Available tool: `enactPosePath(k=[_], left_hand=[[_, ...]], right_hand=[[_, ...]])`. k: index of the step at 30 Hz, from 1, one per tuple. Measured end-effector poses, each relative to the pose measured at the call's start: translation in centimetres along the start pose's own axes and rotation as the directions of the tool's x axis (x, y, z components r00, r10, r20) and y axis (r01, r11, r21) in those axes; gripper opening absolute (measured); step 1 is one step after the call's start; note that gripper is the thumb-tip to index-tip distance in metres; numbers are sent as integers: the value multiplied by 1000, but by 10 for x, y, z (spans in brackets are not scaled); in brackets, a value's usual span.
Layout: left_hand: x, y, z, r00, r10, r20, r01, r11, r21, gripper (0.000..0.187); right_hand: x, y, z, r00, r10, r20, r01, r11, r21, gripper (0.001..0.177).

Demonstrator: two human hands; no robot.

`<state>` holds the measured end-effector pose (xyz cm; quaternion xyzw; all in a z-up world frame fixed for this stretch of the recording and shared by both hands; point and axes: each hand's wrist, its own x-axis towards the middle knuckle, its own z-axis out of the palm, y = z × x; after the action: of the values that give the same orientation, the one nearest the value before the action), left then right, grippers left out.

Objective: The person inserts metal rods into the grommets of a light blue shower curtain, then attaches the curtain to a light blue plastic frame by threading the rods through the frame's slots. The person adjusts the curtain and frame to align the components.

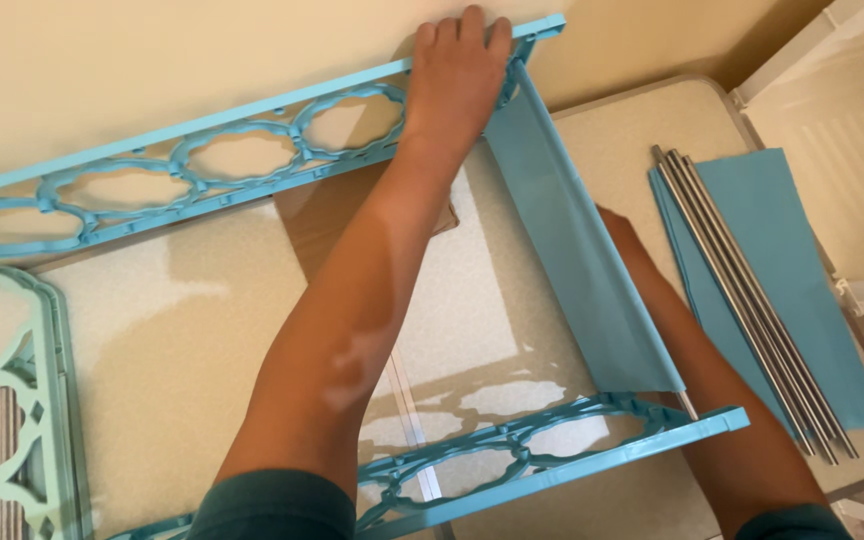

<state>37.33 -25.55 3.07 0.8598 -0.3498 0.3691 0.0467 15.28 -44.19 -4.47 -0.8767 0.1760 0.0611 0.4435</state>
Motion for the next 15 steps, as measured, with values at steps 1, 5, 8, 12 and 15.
enactPosePath(k=[1,5,8,12,15], left_hand=[[1,-3,3,1000,-9,2,9,1000,-19,40],[1,-14,4,999,21,-38,-23,998,-64,45],[1,-19,-3,996,51,-79,-60,992,-110,48],[5,-15,-13,997,45,-61,-53,989,-136,50],[6,-5,-19,999,49,-10,-50,987,-152,53]], right_hand=[[-5,-3,2,1000,6,-4,-6,1000,-4,42],[-20,-9,5,999,27,-24,-28,1000,-8,42],[-27,-7,6,998,36,-43,-36,999,-1,42],[-35,-7,7,997,36,-64,-35,999,21,42],[-42,-10,6,996,42,-74,-39,998,44,43]])
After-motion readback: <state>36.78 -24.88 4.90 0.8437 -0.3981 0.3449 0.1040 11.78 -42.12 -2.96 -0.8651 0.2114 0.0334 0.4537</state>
